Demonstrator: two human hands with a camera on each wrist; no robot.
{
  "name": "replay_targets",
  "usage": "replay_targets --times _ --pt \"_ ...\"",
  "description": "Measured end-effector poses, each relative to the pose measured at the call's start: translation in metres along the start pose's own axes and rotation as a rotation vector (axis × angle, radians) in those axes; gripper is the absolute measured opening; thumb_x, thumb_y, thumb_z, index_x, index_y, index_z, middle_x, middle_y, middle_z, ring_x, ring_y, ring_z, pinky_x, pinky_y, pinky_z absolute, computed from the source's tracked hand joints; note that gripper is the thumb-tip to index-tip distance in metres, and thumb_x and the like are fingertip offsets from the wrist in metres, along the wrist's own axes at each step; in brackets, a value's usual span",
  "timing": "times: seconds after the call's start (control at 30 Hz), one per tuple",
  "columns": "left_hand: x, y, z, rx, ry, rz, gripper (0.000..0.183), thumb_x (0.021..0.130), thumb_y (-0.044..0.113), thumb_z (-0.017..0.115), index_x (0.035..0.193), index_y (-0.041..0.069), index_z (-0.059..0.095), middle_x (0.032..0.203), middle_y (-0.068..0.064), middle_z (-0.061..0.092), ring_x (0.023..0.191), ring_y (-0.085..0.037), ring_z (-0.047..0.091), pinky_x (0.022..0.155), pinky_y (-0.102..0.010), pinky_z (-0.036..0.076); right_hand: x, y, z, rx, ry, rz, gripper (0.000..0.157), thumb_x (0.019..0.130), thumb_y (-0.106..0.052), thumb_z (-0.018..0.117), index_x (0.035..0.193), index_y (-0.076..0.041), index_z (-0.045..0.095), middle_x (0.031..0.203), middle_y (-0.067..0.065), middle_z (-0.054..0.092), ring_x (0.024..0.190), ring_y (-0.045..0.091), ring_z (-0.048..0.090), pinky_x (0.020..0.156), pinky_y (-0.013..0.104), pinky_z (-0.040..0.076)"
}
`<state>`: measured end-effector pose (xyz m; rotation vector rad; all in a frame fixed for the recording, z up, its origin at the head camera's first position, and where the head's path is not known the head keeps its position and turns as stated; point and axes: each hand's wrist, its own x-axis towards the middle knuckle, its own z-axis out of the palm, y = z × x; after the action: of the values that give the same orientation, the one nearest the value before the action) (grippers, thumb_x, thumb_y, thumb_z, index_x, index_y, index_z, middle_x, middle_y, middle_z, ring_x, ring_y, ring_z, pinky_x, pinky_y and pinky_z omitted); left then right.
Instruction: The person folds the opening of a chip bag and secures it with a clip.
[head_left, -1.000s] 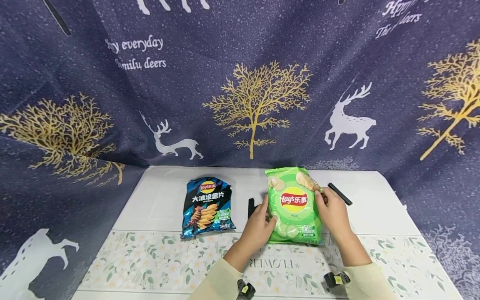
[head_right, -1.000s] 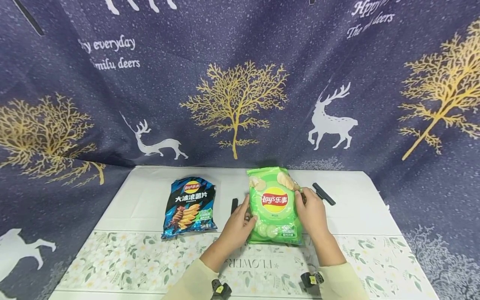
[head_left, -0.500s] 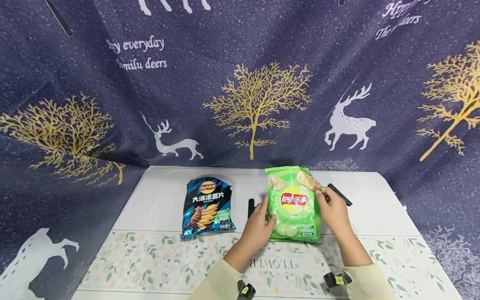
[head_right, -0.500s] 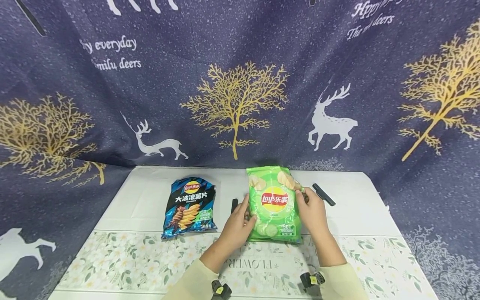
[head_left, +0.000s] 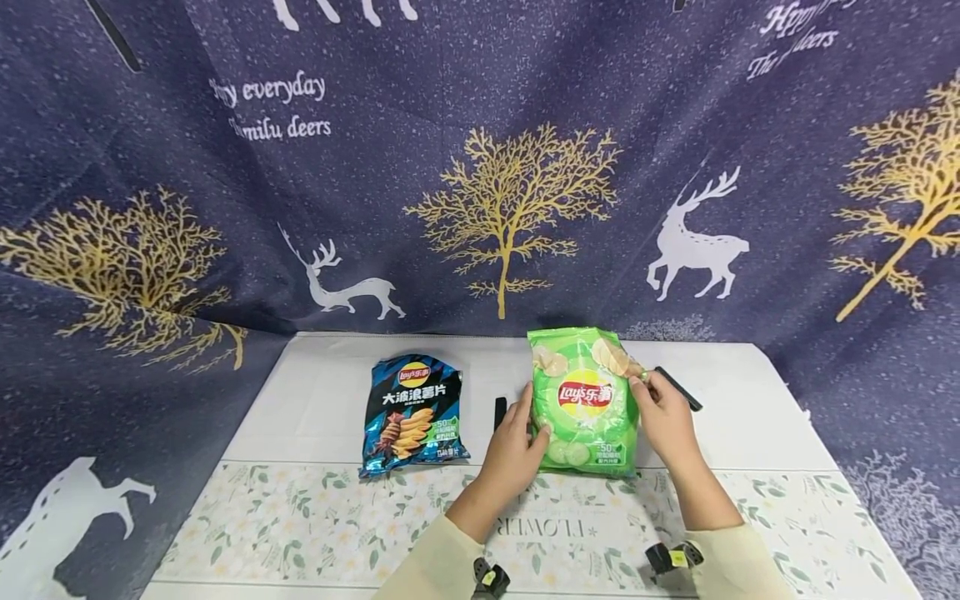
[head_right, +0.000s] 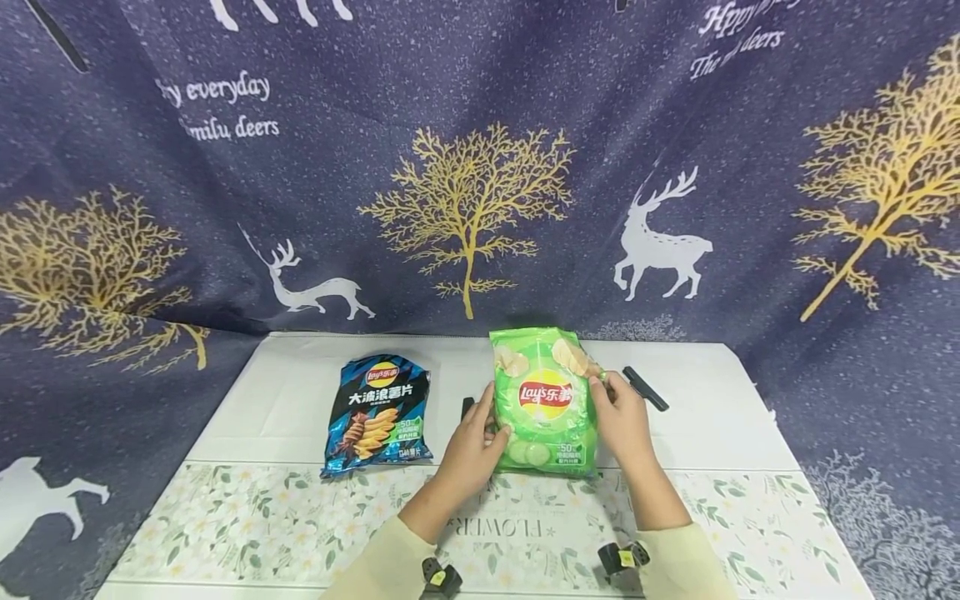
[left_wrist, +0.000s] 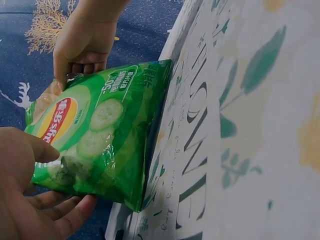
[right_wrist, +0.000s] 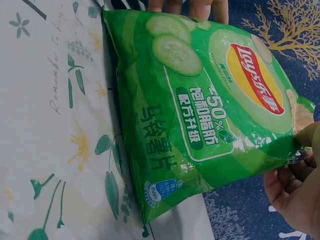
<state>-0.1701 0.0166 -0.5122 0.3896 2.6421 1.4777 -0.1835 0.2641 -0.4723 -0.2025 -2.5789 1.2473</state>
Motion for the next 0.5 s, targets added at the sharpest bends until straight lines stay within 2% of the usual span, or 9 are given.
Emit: replay_targets --times 0.27,0.5 --pt "-0.0002 0.004 -0.0004 -0.013 0.002 0.026 0.076 0.106 0.032 0.052 0.163 0.034 0.003 0.16 -0.01 0.038 0.123 -0.025 0.062 0.101 -0.038 0.054 0.0021 0.0027 0.0004 0.033 0.018 -0.016 0.041 0.107 -0.041 0.045 0.084 -0.007 0.05 0.076 0.005 0.052 0.067 0.015 0.045 0.055 0.026 0.04" --pt "-0.0008 0.005 -0.0027 -0.011 0.007 0.026 0.075 0.105 0.034 0.051 0.163 0.035 0.003 0.155 -0.009 0.042 0.121 -0.024 0.061 0.099 -0.042 0.054 0.0026 0.0008 0.0001 0.022 0.023 -0.015 0.04 0.108 -0.04 0.045 0.085 -0.007 0.051 0.075 0.006 0.052 0.067 0.015 0.046 0.056 0.026 0.04"
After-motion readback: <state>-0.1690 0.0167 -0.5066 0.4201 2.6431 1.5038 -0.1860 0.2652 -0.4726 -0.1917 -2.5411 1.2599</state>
